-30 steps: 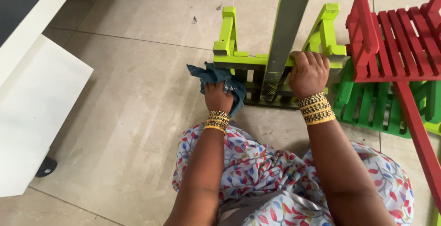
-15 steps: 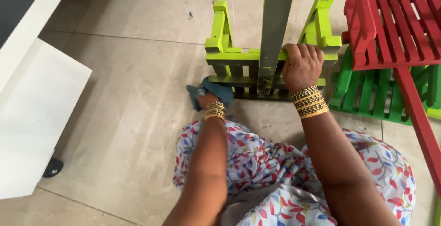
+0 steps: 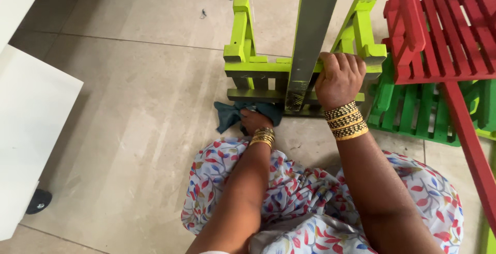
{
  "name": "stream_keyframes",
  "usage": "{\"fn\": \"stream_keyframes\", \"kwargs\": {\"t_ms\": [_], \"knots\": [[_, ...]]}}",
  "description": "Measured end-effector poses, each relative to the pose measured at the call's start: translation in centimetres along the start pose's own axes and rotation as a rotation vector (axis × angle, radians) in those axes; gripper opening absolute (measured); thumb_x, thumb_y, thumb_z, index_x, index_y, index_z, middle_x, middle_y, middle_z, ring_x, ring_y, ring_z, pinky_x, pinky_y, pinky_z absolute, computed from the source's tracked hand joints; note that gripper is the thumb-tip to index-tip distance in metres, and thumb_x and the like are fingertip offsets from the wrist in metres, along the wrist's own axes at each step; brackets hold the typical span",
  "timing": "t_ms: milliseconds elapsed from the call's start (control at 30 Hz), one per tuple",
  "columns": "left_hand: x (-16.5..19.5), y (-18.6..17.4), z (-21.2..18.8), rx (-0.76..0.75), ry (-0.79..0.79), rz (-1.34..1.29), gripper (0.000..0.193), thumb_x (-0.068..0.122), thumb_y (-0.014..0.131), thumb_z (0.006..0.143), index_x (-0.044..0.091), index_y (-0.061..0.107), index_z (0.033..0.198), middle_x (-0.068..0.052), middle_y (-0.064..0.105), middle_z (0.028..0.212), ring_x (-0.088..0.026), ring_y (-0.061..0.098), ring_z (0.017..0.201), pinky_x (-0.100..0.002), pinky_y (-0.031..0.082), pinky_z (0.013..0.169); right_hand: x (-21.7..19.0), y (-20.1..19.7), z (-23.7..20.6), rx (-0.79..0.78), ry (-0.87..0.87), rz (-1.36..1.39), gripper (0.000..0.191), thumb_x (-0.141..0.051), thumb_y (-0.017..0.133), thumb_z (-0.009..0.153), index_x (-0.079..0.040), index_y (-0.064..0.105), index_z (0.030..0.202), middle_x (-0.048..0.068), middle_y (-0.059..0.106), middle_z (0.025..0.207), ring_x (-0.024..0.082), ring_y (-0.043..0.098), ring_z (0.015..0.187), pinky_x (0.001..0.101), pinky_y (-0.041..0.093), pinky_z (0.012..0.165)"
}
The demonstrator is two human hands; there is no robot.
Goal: The person sits on the floor and wipes painted wooden chair frames with a cloth, working one chair at a time. They hold each frame steady, turn it to reach different sides, and move finished chairs aside before pulling the next one over to wipe.
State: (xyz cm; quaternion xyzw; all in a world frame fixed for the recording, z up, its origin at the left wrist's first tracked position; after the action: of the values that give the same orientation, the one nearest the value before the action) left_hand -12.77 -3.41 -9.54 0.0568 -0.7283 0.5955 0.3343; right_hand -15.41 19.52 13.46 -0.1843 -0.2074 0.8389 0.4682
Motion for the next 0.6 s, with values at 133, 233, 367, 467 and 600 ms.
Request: {"fn": "stream_keyframes", "kwargs": {"t_ms": [133,233,367,467,600], "knots": [[0.4,3.9,-2.7,-0.09,0.189,0.055,0.038,0.031,0.066,0.09,0.011,0.048,0.116,-0.019,0.064,0.107,-0.039,0.067,0.099,-0.051,0.058,0.076,0.0,-0.1,0.1,0.001,0.006,-0.001,0.023,-0.003,0.062,0.088,-0.012,0.069,0.109,0.008,0.068,0.102,0.03,0.064,0.104,0.0453,0.045,0.101],[0.9,5.8,-4.9,-0.19,0.285,0.037,0.044,0.033,0.068,0.088,0.008,0.047,0.117,-0.021,0.065,0.109,-0.04,0.067,0.1,-0.05,0.058,0.08,-0.1,-0.4,0.1,-0.001,0.003,0.017,0.023,-0.001,0.062,0.091,-0.011,0.069,0.11,0.007,0.068,0.102,0.03,0.065,0.103,0.0447,0.045,0.101],[1.9,7.4,-7.9,-0.377,0.363,-0.05,0.054,0.033,0.068,0.09,0.002,0.044,0.128,-0.026,0.067,0.11,-0.043,0.07,0.093,-0.05,0.058,0.078,-0.2,-0.6,0.2,-0.004,0.004,0.018,0.024,-0.002,0.062,0.088,-0.011,0.069,0.109,0.008,0.068,0.101,0.03,0.065,0.103,0.0448,0.044,0.101],[2.7,7.9,-9.1,-0.386,0.443,-0.06,0.065,0.028,0.066,0.091,-0.007,0.038,0.138,-0.027,0.069,0.105,-0.044,0.071,0.087,-0.051,0.059,0.073,-0.2,-0.6,0.2,-0.009,0.008,0.016,0.024,-0.003,0.063,0.088,-0.012,0.069,0.109,0.007,0.068,0.101,0.03,0.065,0.103,0.0447,0.044,0.102],[2.6,9.3,-9.5,-0.405,0.505,-0.067,0.068,0.023,0.062,0.094,-0.012,0.034,0.146,-0.029,0.068,0.104,-0.045,0.071,0.083,-0.053,0.059,0.072,-0.1,-0.5,0.2,-0.026,0.012,0.014,0.023,-0.004,0.063,0.088,-0.012,0.069,0.109,0.007,0.069,0.102,0.029,0.065,0.104,0.0445,0.044,0.102]]}}
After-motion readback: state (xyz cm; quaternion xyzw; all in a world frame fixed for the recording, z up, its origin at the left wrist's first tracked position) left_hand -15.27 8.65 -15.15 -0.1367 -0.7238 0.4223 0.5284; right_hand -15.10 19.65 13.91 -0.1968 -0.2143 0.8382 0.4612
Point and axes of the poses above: each hand's wrist, its own z-axis towards the middle knuckle, its own y-axis out of the palm, x = y × z, the point moved 8 cm from there along z, towards the middle knuckle
